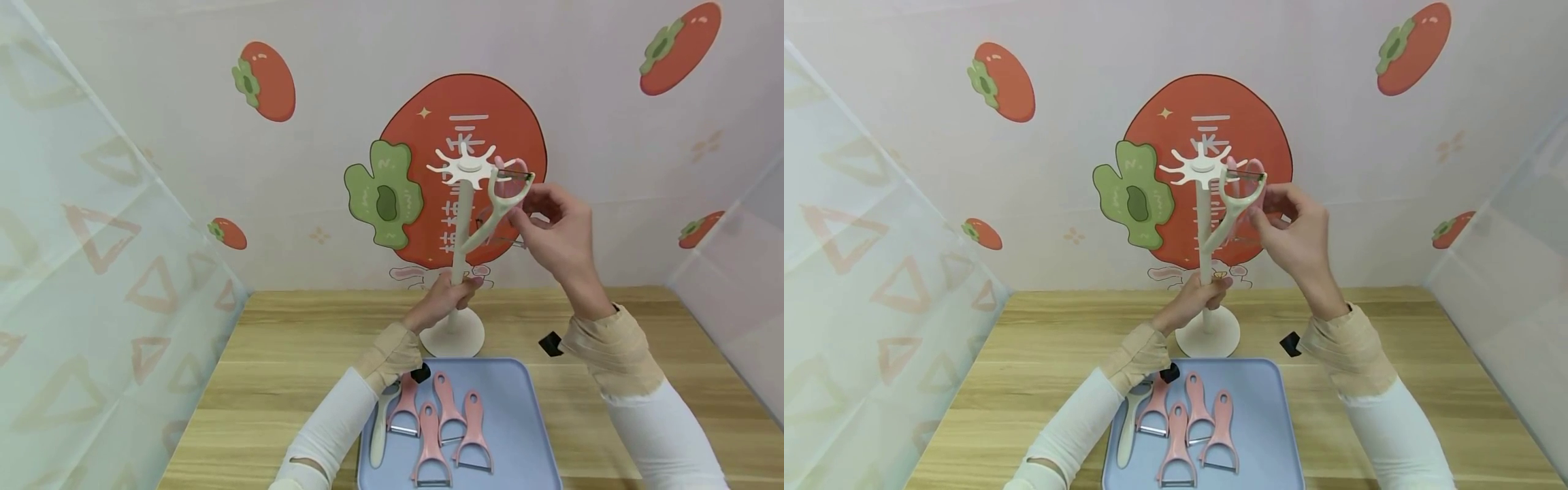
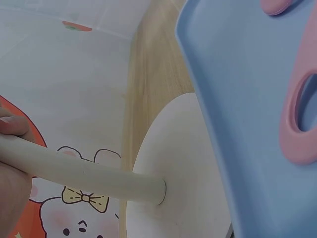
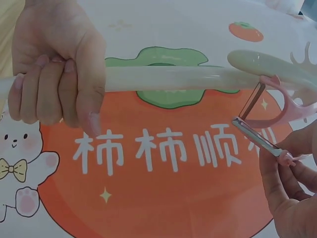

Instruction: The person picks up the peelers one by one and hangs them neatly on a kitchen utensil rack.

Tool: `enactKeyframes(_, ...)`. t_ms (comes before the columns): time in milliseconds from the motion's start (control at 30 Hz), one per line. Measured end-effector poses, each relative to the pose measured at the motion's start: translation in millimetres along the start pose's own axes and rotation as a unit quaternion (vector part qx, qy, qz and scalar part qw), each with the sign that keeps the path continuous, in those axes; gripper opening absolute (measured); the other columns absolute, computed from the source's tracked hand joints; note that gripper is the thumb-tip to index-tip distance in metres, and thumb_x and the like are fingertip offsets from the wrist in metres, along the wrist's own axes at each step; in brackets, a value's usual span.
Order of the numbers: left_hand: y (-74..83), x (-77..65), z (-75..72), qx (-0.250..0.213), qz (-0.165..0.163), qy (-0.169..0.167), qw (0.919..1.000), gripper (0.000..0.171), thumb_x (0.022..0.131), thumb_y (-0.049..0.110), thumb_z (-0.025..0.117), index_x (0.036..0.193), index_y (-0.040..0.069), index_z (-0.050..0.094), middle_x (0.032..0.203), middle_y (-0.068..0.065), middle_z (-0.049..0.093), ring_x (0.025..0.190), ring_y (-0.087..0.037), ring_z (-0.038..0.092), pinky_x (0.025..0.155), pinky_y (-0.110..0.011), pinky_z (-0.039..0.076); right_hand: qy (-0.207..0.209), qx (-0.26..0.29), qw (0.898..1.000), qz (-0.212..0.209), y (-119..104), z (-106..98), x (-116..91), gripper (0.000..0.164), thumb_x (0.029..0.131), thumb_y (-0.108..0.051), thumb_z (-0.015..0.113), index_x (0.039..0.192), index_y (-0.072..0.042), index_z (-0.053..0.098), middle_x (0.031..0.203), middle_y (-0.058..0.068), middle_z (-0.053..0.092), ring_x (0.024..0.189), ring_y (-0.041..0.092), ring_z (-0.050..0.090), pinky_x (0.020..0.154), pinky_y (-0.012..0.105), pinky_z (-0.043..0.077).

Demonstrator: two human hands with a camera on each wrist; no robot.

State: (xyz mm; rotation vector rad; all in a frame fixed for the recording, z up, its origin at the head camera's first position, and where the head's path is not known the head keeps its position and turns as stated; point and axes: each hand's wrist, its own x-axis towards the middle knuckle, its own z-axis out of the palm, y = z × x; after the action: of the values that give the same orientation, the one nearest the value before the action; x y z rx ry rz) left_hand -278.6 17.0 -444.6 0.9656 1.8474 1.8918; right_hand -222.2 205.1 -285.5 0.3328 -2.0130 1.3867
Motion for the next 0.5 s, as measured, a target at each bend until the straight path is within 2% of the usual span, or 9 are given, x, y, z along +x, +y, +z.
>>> enactKeyframes(133,-0.7,0.8,0.8,-0.002,0.003,0.002,1.0000,0.051,0.105,0.031,0.057,0.066,0.001,0.043,0.052,-0.001,0.033,0.050,-0.016,0.031,0.058,-0.029,0.031,0.011,0.000,1.000,-0.003,-11,3,5,0.031,0.088,-0.005,0.076,0.114,0.010,0.071,0.091,-0.006,0.064,0.081,0.010,0.062,0.075,0.011,0.054)
enactKeyframes(267,-1.0,1.1,0.4,-0.001,0.007,0.002,1.0000,0.050,0.105,0.030,0.057,0.067,0.001,0.043,0.052,-0.001,0.034,0.050,-0.016,0.032,0.057,-0.029,0.030,0.022,0.015,1.000,-0.002,-22,6,9,0.030,0.088,-0.004,0.075,0.111,0.014,0.070,0.089,-0.001,0.064,0.080,0.012,0.061,0.074,0.011,0.054)
enactKeyframes(367,-1.5,1.2,0.4,0.000,0.008,0.003,1.0000,0.050,0.105,0.029,0.057,0.066,0.001,0.042,0.052,-0.001,0.033,0.049,-0.016,0.031,0.057,-0.029,0.030,0.032,0.014,0.999,-0.001,-17,9,14,0.030,0.087,-0.005,0.077,0.111,0.011,0.071,0.092,0.003,0.066,0.081,0.013,0.062,0.072,0.012,0.053)
enactKeyframes(500,-3.6,1.3,2.2,-0.003,0.002,0.005,1.0000,0.051,0.105,0.029,0.057,0.064,0.002,0.041,0.051,-0.002,0.033,0.049,-0.016,0.031,0.057,-0.029,0.029,0.035,0.017,0.999,-0.001,-5,10,20,0.031,0.086,-0.008,0.079,0.113,0.005,0.074,0.098,0.001,0.068,0.085,0.015,0.064,0.072,0.015,0.054)
